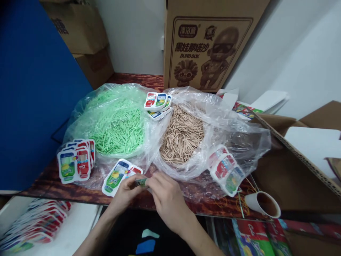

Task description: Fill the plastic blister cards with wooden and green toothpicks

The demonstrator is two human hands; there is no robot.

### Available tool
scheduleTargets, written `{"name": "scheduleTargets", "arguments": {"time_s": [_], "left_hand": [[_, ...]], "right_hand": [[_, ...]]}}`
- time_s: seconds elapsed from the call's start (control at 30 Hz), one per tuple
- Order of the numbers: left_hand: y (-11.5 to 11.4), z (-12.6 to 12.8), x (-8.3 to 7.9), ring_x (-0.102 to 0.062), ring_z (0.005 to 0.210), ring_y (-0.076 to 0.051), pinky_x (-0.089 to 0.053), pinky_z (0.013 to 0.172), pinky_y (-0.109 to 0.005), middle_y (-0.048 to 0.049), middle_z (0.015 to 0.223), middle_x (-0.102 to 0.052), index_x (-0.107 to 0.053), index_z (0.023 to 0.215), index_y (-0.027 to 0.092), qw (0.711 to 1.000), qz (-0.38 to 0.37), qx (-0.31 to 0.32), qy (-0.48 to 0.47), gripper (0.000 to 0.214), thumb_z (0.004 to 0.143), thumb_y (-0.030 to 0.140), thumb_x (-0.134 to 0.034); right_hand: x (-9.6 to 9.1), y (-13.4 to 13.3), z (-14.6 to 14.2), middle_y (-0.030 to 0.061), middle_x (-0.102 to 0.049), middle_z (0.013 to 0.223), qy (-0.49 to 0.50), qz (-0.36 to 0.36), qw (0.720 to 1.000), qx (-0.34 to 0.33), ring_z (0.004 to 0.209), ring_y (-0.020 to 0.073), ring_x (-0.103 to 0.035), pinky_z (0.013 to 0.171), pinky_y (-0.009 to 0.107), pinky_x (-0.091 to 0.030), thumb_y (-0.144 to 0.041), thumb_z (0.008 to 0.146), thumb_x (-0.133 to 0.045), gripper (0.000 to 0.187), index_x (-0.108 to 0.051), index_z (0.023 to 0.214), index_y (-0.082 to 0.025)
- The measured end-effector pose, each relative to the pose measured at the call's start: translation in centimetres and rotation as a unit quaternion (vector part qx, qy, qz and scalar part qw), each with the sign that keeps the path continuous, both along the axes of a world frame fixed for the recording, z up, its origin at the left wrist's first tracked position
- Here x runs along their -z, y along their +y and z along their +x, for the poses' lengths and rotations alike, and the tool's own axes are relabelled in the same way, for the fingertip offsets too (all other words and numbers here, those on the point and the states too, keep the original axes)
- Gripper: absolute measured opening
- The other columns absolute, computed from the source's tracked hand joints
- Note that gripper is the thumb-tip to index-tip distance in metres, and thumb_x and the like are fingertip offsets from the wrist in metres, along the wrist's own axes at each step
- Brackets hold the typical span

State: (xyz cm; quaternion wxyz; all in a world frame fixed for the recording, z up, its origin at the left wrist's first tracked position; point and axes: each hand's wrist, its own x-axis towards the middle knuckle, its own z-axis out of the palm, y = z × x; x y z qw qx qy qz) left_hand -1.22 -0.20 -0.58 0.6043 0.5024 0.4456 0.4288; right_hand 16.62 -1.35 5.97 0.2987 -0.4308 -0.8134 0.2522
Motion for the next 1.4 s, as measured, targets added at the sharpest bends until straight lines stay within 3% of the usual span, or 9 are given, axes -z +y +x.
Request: {"name": "scheduleTargets", "arguments": {"time_s": [0.2,0.43,0.57,0.67,0.83,1.0,1.2,1.3,1.4], "left_hand": [[0.0,0.0,-0.5,-0.062,0.08,-0.02,-0.045,0.076,-0.03,-0.0037,0.081,-0.069,-0.068,0.072,0.02,0.995,0.086,-0.017,0.042,0.01,0.075,0.013,-0.062],[0.0,0.1,-1.6,-0.056,0.067,-0.018,-0.044,0.064,-0.026,-0.0006,0.073,-0.065,-0.068,0.075,0.018,0.987,0.006,0.142,0.071,0.004,0.073,0.021,-0.07],[0.3,0.1,-1.6,-0.058,0.069,-0.02,-0.046,0.068,-0.028,-0.0022,0.073,-0.068,-0.071,0.074,0.019,0.992,0.016,0.095,0.083,0.011,0.077,0.028,-0.066],[0.4,0.2,-1.4,-0.06,0.076,-0.021,-0.047,0.076,-0.03,-0.0031,0.08,-0.07,-0.072,0.08,0.019,0.991,0.023,0.094,0.089,0.014,0.081,0.028,-0.062],[0.4,1.3,-0.9,-0.059,0.078,-0.02,-0.046,0.073,-0.027,-0.0007,0.079,-0.067,-0.069,0.085,0.018,0.991,-0.002,0.085,0.102,0.014,0.081,0.03,-0.062],[0.8,2.2,0.0,-0.051,0.065,-0.015,-0.042,0.062,-0.023,0.0027,0.068,-0.057,-0.061,0.07,0.018,0.994,-0.005,0.04,0.106,0.015,0.073,0.029,-0.071],[0.8,1.9,0.3,-0.05,0.065,-0.015,-0.04,0.062,-0.024,0.0018,0.069,-0.057,-0.062,0.07,0.018,0.994,-0.03,0.031,0.096,0.018,0.077,0.034,-0.067],[0.4,1.6,0.3,-0.051,0.064,-0.015,-0.04,0.062,-0.024,0.0012,0.069,-0.06,-0.066,0.074,0.017,0.994,-0.052,0.016,0.091,0.018,0.077,0.035,-0.066],[0.3,1.4,0.4,-0.051,0.063,-0.015,-0.04,0.061,-0.024,0.0011,0.068,-0.06,-0.067,0.074,0.017,0.995,-0.055,-0.001,0.088,0.019,0.075,0.037,-0.067]], "right_hand": [[0.2,-0.5,0.1,0.0067,-0.059,0.083,-0.035,0.051,0.998,0.02,0.079,0.0197,-0.055,0.07,0.032,-0.043,-0.009,0.093,-0.037,0.027,-0.062,0.091,-0.02],[0.6,-0.4,-0.1,0.0064,-0.064,0.09,-0.009,0.01,1.0,-0.001,0.083,0.0202,-0.058,0.073,0.031,-0.044,-0.01,0.092,-0.043,0.024,-0.058,0.108,-0.02],[0.6,-0.2,0.8,0.0031,-0.062,0.087,-0.014,-0.051,0.996,0.075,0.081,0.0184,-0.058,0.071,0.029,-0.043,-0.013,0.09,-0.053,0.009,-0.058,0.09,-0.02],[1.1,0.0,1.4,-0.0005,-0.056,0.073,-0.04,-0.053,0.994,0.088,0.07,0.0157,-0.053,0.063,0.027,-0.037,-0.015,0.089,-0.057,0.02,-0.052,0.07,-0.019],[2.7,0.6,1.4,-0.0015,-0.051,0.065,-0.008,-0.018,0.989,0.147,0.064,0.0144,-0.048,0.058,0.026,-0.032,-0.021,0.088,-0.06,0.031,-0.045,0.061,-0.019],[3.3,0.8,1.0,-0.0004,-0.051,0.066,0.017,-0.006,0.989,0.145,0.065,0.0149,-0.047,0.06,0.027,-0.032,-0.029,0.091,-0.057,0.034,-0.046,0.06,-0.019],[2.6,3.9,3.3,-0.0018,-0.055,0.064,0.032,-0.131,0.987,0.092,0.065,0.0136,-0.053,0.059,0.023,-0.037,-0.033,0.094,-0.049,0.033,-0.054,0.064,-0.018],[2.3,7.9,5.4,0.0023,-0.065,0.075,-0.09,-0.137,0.96,0.225,0.072,0.0156,-0.06,0.064,0.025,-0.041,-0.029,0.097,-0.041,0.031,-0.062,0.078,-0.017],[2.4,12.2,6.6,0.015,-0.069,0.102,-0.298,-0.15,0.882,0.333,0.097,0.0233,-0.063,0.079,0.03,-0.043,-0.031,0.094,-0.046,0.027,-0.067,0.094,-0.014]]}}
